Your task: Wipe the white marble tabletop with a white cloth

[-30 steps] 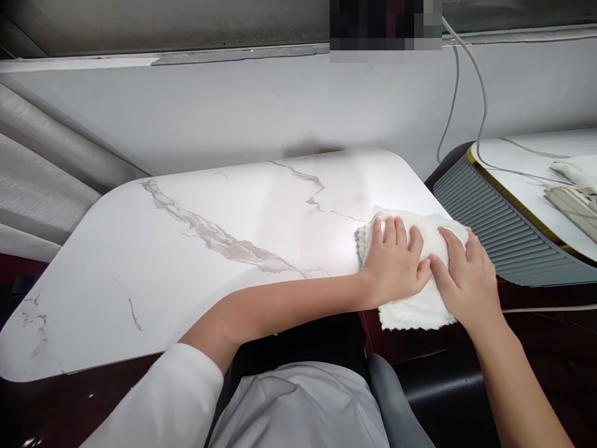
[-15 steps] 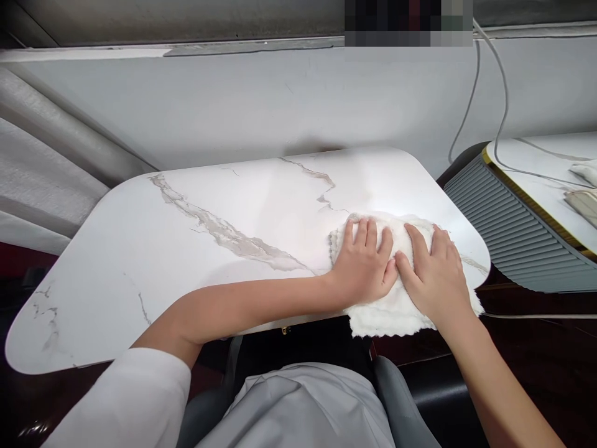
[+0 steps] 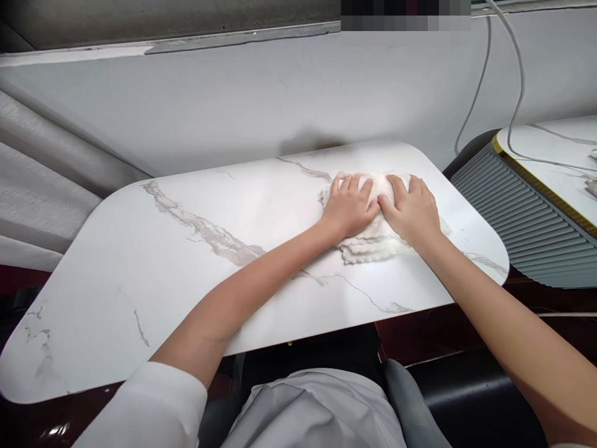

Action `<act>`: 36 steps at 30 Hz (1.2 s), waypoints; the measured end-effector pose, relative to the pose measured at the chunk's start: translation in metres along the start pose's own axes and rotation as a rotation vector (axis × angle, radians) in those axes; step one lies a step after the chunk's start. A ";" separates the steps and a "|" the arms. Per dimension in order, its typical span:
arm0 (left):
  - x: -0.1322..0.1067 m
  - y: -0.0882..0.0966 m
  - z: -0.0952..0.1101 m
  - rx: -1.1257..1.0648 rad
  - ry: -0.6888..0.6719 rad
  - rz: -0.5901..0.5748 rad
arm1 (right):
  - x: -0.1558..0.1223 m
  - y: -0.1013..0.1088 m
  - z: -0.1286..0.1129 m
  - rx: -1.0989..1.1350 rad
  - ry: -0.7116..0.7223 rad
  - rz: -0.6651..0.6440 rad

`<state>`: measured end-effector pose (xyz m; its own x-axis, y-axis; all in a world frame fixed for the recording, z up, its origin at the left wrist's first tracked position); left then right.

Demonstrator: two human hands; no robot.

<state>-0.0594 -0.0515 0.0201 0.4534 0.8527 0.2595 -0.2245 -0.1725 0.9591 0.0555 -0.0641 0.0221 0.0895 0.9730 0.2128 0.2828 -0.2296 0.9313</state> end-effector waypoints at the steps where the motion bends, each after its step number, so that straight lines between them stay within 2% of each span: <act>1: 0.009 -0.002 -0.006 -0.019 0.010 -0.008 | 0.010 -0.003 0.000 0.018 0.007 0.015; 7: 0.048 -0.011 -0.039 -0.086 0.058 -0.010 | 0.061 -0.021 -0.003 0.079 0.035 0.061; 14: 0.072 -0.015 -0.069 -0.143 0.100 -0.013 | 0.092 -0.032 -0.015 0.087 0.020 0.055; 19: 0.079 -0.014 -0.081 -0.154 0.098 -0.034 | 0.105 -0.039 -0.018 0.110 0.031 0.104; 23: 0.083 -0.013 -0.092 -0.141 0.105 -0.021 | 0.118 -0.048 -0.024 0.065 0.018 0.060; 27: 0.085 -0.012 -0.107 -0.110 0.121 0.001 | 0.133 -0.056 -0.036 0.037 0.054 0.071; 31: 0.086 -0.009 -0.122 -0.076 0.142 0.013 | 0.144 -0.064 -0.050 0.004 0.068 0.019; 36: 0.081 -0.007 -0.130 -0.054 0.166 0.031 | 0.148 -0.068 -0.062 -0.016 0.087 0.024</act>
<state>-0.1336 0.0832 0.0195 0.2980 0.9178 0.2624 -0.2839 -0.1772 0.9423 -0.0099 0.0967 0.0089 0.0122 0.9656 0.2598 0.2659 -0.2536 0.9300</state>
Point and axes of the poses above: each hand's wrist, its own x-axis towards the middle knuckle, its own y-axis out of the back of the hand, z = x × y, the point moved 7 cm from there along x, towards the middle knuckle, and after that the axes turned 4 degrees about x, right-handed, at the moved point
